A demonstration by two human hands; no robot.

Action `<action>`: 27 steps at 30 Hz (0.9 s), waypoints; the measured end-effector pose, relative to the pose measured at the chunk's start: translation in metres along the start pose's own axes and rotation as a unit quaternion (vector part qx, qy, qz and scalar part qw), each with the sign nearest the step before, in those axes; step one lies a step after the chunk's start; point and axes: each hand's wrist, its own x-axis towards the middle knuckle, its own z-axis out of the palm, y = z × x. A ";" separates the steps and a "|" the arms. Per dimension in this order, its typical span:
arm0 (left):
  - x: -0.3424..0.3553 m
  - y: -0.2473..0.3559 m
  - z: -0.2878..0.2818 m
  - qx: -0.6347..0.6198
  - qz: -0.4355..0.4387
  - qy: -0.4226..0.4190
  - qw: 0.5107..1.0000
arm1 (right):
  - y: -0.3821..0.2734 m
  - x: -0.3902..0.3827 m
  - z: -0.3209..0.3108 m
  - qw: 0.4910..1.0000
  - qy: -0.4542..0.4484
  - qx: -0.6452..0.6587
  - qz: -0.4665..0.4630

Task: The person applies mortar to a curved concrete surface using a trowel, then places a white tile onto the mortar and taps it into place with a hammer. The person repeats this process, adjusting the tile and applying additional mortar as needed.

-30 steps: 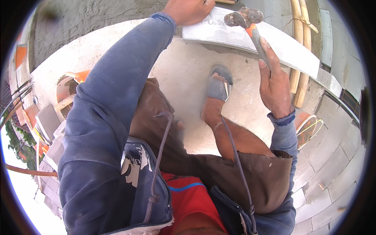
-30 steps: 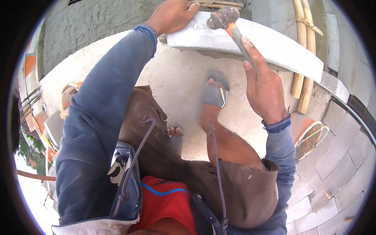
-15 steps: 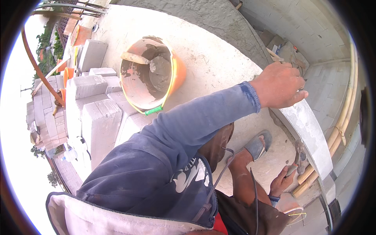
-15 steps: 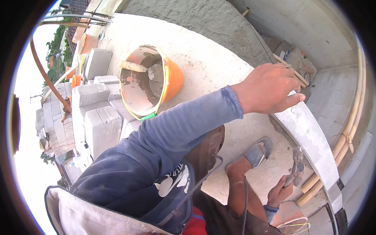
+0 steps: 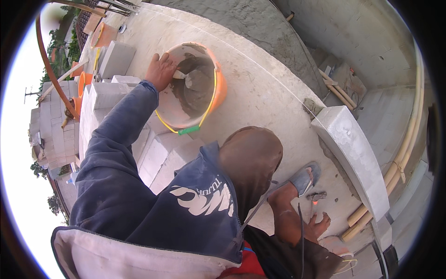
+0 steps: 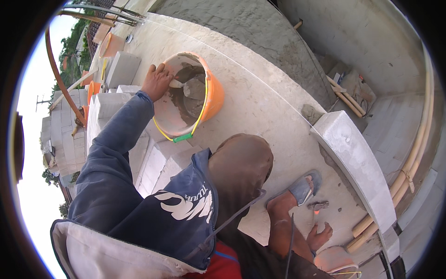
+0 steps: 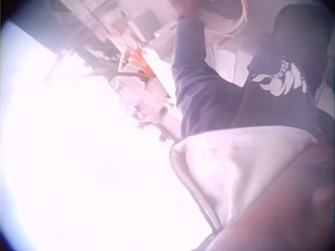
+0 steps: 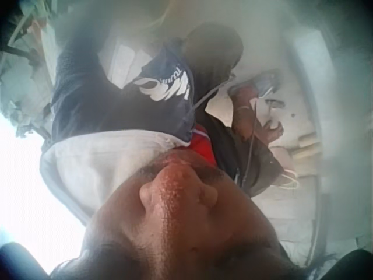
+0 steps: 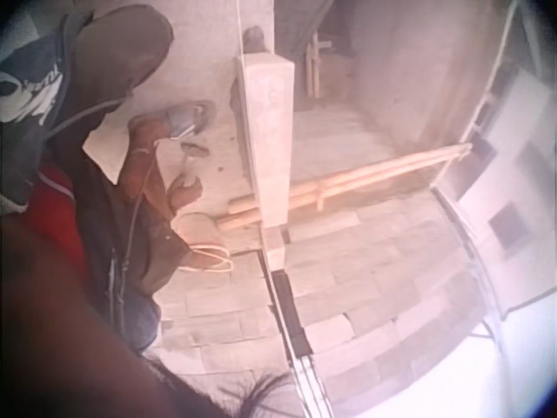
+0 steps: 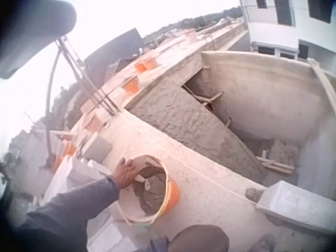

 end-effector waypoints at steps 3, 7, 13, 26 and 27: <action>-0.018 -0.003 -0.042 -0.080 0.018 -0.023 0.996 | -0.003 0.020 -0.024 1.000 0.002 0.005 0.005; -0.075 -0.012 -0.064 -0.239 -0.052 -0.092 0.965 | -0.064 0.054 -0.086 0.981 -0.125 0.148 -0.003; -0.150 0.022 -0.107 -0.754 -0.295 -0.135 0.571 | -0.232 0.154 -0.162 0.908 -0.218 0.248 -0.258; -0.183 0.223 -0.158 -0.915 -0.236 0.131 0.299 | -0.552 0.141 -0.018 0.652 -0.579 0.361 -0.330; -0.182 0.224 -0.154 -0.897 -0.256 0.154 0.326 | -0.562 0.136 -0.006 0.664 -0.552 0.381 -0.332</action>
